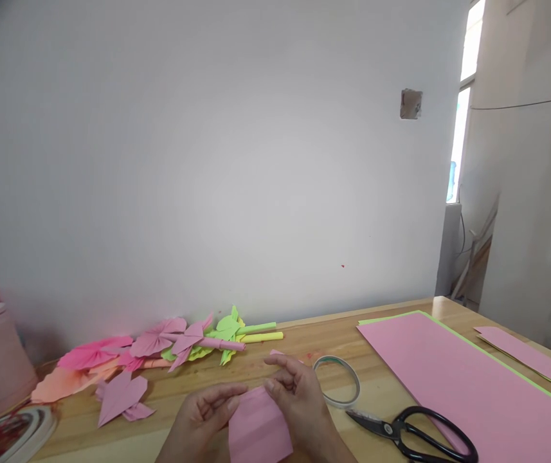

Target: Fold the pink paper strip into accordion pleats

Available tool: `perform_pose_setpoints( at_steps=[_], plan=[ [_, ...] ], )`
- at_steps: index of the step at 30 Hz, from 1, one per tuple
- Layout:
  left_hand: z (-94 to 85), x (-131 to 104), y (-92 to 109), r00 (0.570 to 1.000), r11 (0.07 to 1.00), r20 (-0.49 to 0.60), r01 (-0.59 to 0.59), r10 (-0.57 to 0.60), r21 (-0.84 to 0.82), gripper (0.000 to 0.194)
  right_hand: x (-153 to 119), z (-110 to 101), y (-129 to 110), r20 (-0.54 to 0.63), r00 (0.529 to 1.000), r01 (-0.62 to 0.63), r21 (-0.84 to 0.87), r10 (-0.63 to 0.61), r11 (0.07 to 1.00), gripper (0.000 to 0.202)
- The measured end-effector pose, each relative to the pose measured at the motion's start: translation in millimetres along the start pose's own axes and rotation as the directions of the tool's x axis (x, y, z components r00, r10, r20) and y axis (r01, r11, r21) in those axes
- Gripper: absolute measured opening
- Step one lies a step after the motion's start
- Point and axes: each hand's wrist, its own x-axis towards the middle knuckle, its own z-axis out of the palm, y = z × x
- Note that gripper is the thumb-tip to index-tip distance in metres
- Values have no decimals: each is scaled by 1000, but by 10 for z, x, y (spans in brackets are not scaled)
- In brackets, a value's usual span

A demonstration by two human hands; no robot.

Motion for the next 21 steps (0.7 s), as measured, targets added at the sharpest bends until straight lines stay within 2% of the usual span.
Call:
perform_pose_setpoints(
  at_steps=[4,6,8,10,12,13,14,16,18,19,21],
  plan=[
    [-10,-35,115,994,987,89,74,-61,-142,17,4,-42,-104,66,998,-10,0,10,1000,32],
    [-21,-31,128,983,959,168,114,-71,-260,21,3,-50,-123,54,998,-10,-20,11,1000,33],
    [-40,-10,114,982,933,177,120,-63,-338,25,3,-52,-119,7,1000,7,-50,-7,999,31],
    [-54,14,91,998,948,24,61,-57,-314,23,1,-53,-103,-44,998,39,-87,-43,995,27],
    [-39,26,72,984,987,-180,-23,-5,-156,14,-7,-55,-80,-83,992,79,-169,-94,982,23],
    [-17,24,65,971,997,-236,-45,30,-62,15,-16,-54,-66,-88,987,107,-241,-132,964,22],
    [16,17,62,968,999,-248,-45,47,15,21,-29,-52,-53,-76,980,151,-336,-186,930,22],
    [96,-6,65,986,997,-168,-7,21,81,32,-62,-32,-37,18,945,284,-535,-326,795,24],
    [163,-27,77,995,997,-81,60,-55,54,35,-99,13,-46,206,878,455,-639,-432,621,30],
    [180,-33,85,994,996,-71,86,-85,16,33,-115,44,-62,306,839,531,-645,-451,549,33],
    [177,-34,98,990,991,-76,109,-115,-80,29,-137,109,-109,462,778,626,-619,-426,473,37]
  ],
)
